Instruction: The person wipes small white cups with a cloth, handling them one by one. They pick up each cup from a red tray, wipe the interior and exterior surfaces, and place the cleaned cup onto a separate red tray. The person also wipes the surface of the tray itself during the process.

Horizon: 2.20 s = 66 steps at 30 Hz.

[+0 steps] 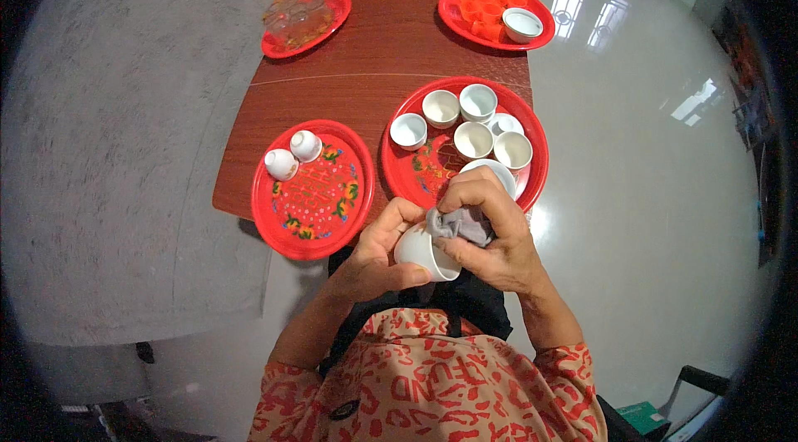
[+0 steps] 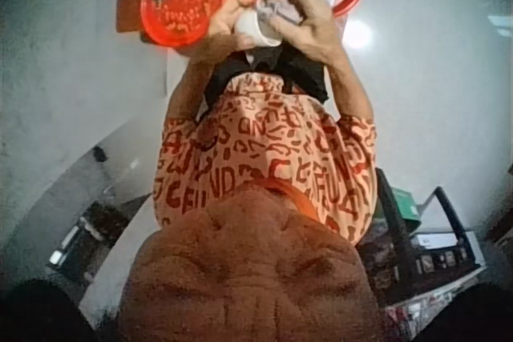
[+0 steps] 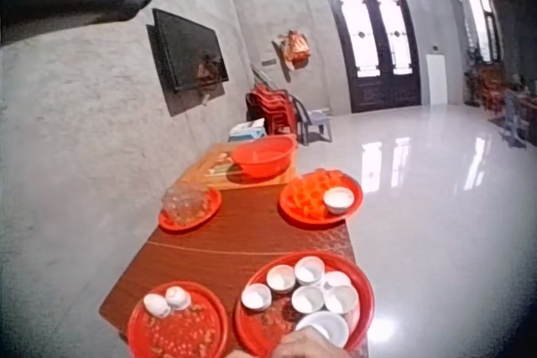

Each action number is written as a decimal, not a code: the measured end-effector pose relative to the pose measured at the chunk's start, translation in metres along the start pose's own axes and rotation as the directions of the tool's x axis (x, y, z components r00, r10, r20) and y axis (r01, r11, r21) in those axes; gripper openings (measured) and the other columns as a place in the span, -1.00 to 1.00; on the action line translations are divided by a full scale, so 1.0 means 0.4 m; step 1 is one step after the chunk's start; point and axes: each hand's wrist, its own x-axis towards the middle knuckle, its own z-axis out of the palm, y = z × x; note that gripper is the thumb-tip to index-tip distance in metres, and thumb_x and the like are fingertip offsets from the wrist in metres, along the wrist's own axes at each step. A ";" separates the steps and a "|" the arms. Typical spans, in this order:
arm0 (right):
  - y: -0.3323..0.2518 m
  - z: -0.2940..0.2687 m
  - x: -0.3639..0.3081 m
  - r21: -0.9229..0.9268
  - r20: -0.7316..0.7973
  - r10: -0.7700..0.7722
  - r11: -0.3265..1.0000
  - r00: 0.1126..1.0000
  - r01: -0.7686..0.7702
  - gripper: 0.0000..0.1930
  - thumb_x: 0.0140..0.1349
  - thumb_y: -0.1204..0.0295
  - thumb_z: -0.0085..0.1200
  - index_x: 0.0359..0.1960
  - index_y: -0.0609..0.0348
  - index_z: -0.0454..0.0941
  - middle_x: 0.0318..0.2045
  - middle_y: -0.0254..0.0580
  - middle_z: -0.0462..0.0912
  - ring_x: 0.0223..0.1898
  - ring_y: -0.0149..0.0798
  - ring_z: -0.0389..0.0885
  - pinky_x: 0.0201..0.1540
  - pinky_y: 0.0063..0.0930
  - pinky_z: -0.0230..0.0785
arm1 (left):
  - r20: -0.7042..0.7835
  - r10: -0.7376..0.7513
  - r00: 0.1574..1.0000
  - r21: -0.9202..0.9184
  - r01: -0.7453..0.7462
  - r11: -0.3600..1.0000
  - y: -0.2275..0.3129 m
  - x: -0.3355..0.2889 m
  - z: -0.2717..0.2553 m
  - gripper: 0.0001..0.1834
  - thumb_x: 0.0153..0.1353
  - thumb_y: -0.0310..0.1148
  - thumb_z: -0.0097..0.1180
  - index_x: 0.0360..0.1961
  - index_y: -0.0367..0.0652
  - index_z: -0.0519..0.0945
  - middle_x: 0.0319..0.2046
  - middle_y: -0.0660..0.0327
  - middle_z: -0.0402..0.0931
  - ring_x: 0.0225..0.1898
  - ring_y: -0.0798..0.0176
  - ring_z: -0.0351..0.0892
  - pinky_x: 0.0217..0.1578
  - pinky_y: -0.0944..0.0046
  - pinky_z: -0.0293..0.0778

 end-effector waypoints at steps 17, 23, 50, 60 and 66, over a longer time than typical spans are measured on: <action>-0.027 0.002 -0.054 -0.027 0.005 0.438 0.899 0.899 -0.438 -0.72 -0.03 0.51 0.26 -0.30 0.17 0.41 -0.41 -0.21 0.45 -0.40 -0.29 0.46 -0.33 -0.45 0.34 | 0.038 0.172 0.984 0.262 -0.176 0.949 -0.010 -0.007 -0.018 -0.35 -0.09 -0.53 0.31 0.04 -0.22 0.25 -0.09 0.16 0.41 -0.05 0.35 0.43 -0.03 0.28 0.40; -0.035 0.020 -0.016 -0.232 -0.030 -0.159 0.961 0.987 0.148 -0.63 -0.19 0.58 0.26 -0.25 0.20 0.48 -0.38 -0.11 0.46 -0.37 -0.10 0.51 -0.36 -0.29 0.39 | 0.084 0.180 0.980 0.218 -0.194 0.956 -0.011 -0.008 -0.023 -0.34 -0.09 -0.53 0.32 0.04 -0.23 0.24 -0.08 0.16 0.40 -0.05 0.36 0.43 -0.03 0.27 0.39; 0.025 0.099 -0.083 -0.145 -0.378 -0.153 0.984 0.913 0.105 -0.62 -0.08 0.66 0.10 -0.17 0.25 0.32 -0.25 -0.02 0.38 -0.26 -0.19 0.39 -0.16 -0.40 0.30 | -0.131 0.217 0.967 -0.062 -0.227 0.972 -0.066 0.010 -0.010 -0.41 0.13 -0.48 0.20 0.15 -0.13 0.22 0.02 0.14 0.34 0.01 0.29 0.42 -0.01 0.24 0.47; 0.046 0.044 -0.015 0.339 -0.224 0.482 0.853 0.847 -0.396 -0.76 0.13 0.50 0.11 -0.16 0.27 0.47 -0.29 -0.22 0.46 -0.22 -0.33 0.45 -0.14 -0.48 0.31 | -0.105 0.258 0.960 0.282 -0.221 0.934 -0.041 0.016 -0.006 -0.79 0.21 -0.55 0.11 -0.13 -0.38 0.55 0.14 0.12 0.16 0.05 0.30 0.36 -0.04 0.35 0.45; 0.025 0.051 -0.055 -0.222 -0.160 -0.069 0.975 0.985 0.033 -0.64 -0.11 0.55 0.21 -0.17 0.15 0.56 -0.24 -0.12 0.44 -0.21 -0.15 0.42 -0.18 -0.38 0.31 | -0.116 0.262 0.958 0.325 -0.212 0.921 -0.062 0.015 -0.026 -0.66 0.20 -0.48 0.15 0.03 -0.24 0.52 0.13 0.17 0.13 0.14 0.26 0.29 0.12 0.27 0.33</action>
